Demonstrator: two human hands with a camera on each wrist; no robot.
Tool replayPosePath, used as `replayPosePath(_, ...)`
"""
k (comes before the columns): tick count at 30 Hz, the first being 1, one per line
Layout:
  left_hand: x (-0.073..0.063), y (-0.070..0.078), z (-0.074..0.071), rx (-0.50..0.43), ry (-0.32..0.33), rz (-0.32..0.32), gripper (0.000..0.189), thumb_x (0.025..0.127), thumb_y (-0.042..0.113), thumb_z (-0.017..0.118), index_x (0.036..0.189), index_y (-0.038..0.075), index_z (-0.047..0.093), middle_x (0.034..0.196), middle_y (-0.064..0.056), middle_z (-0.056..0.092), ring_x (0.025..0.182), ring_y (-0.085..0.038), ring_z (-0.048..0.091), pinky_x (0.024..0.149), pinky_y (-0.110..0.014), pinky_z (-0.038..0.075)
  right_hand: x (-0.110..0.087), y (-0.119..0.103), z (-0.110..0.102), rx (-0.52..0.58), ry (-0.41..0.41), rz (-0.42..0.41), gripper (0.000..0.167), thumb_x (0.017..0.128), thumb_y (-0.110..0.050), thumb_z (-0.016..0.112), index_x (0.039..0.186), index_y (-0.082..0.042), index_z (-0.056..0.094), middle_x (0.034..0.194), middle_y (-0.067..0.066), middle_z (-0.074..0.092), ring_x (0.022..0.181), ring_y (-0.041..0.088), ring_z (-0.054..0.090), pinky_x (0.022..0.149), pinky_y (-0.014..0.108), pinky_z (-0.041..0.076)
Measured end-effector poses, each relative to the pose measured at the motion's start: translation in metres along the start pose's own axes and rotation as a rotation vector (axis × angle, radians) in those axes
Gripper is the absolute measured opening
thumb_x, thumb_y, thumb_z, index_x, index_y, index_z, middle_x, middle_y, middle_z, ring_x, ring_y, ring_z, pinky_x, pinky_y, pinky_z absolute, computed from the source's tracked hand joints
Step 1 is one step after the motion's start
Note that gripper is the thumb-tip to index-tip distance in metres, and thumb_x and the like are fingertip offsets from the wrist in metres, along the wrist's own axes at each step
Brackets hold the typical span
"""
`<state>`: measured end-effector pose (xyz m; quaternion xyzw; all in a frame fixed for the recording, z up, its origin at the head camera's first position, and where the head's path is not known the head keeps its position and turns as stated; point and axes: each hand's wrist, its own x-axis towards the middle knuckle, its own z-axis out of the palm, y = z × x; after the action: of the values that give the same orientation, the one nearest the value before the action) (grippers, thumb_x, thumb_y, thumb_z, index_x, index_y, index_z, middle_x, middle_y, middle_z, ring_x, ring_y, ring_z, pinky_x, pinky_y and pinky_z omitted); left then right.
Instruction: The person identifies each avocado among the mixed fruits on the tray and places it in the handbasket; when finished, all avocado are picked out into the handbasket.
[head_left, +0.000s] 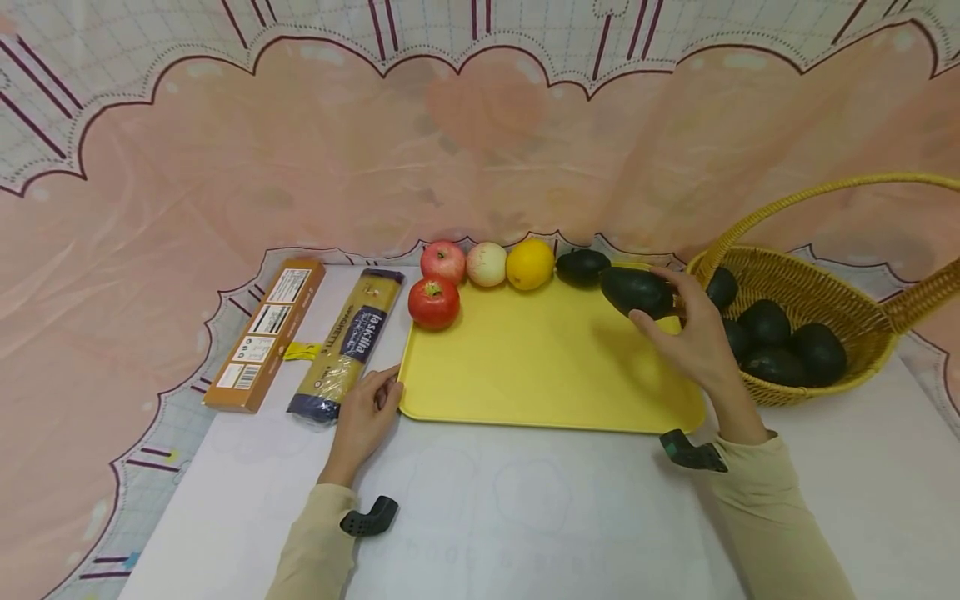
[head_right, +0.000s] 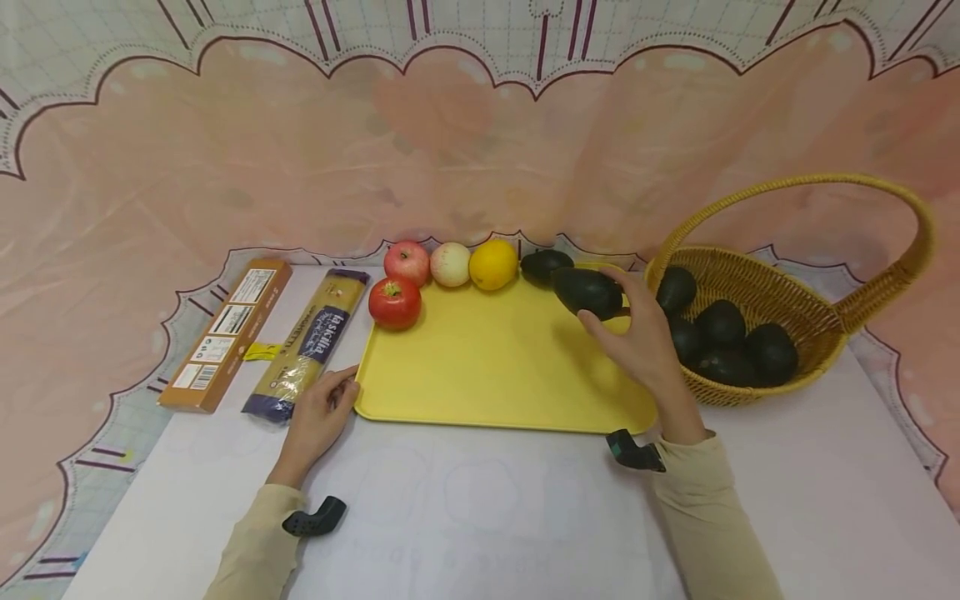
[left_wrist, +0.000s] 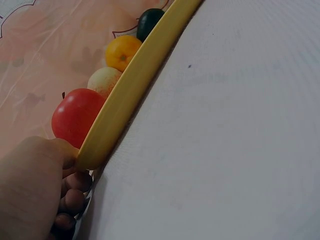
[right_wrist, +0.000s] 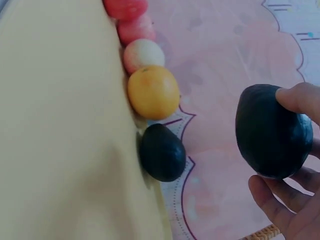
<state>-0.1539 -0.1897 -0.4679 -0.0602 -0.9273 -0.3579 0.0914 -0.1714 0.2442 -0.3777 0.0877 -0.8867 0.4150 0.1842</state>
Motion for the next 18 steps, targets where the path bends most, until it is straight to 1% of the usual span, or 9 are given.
replayPosePath(4,0.0,0.0,0.0,0.005,0.0,0.0,0.031,0.094,0.017,0.056,0.123,0.008,0.062,0.079,-0.003,0.053,0.069,-0.013,0.044,0.059,-0.022,0.035,-0.003,0.0,-0.004,-0.001,0.045,-0.032,0.066,0.08,-0.014,0.074,0.139,-0.017,0.045,0.131,0.01,0.05,0.105,0.006,0.045,0.078,0.01,0.038)
replayPosePath(8,0.0,0.0,-0.001,0.01,0.002,0.001,0.03,0.094,0.017,0.057,0.122,0.008,0.062,0.078,-0.003,0.053,0.068,-0.013,0.044,0.059,-0.022,0.035,-0.006,0.0,-0.008,-0.001,0.066,-0.05,0.066,0.08,-0.011,0.074,0.139,-0.018,0.045,0.134,0.008,0.048,0.107,-0.001,0.043,0.077,0.01,0.039)
replayPosePath(15,0.001,0.002,-0.001,0.005,0.005,0.0,0.03,0.093,0.016,0.057,0.121,0.008,0.063,0.078,-0.003,0.053,0.068,-0.013,0.044,0.059,-0.022,0.035,-0.01,0.0,-0.017,-0.003,0.096,-0.066,0.067,0.08,-0.01,0.073,0.139,-0.025,0.045,0.129,0.008,0.05,0.104,-0.004,0.043,0.08,0.012,0.037)
replayPosePath(18,0.0,0.002,-0.001,0.005,0.006,0.003,0.03,0.093,0.015,0.057,0.121,0.008,0.063,0.078,-0.003,0.053,0.068,-0.013,0.044,0.059,-0.022,0.035,-0.011,0.0,-0.022,0.003,0.116,-0.081,0.066,0.079,-0.006,0.072,0.138,-0.02,0.047,0.126,0.011,0.051,0.098,-0.003,0.045,0.081,0.01,0.036)
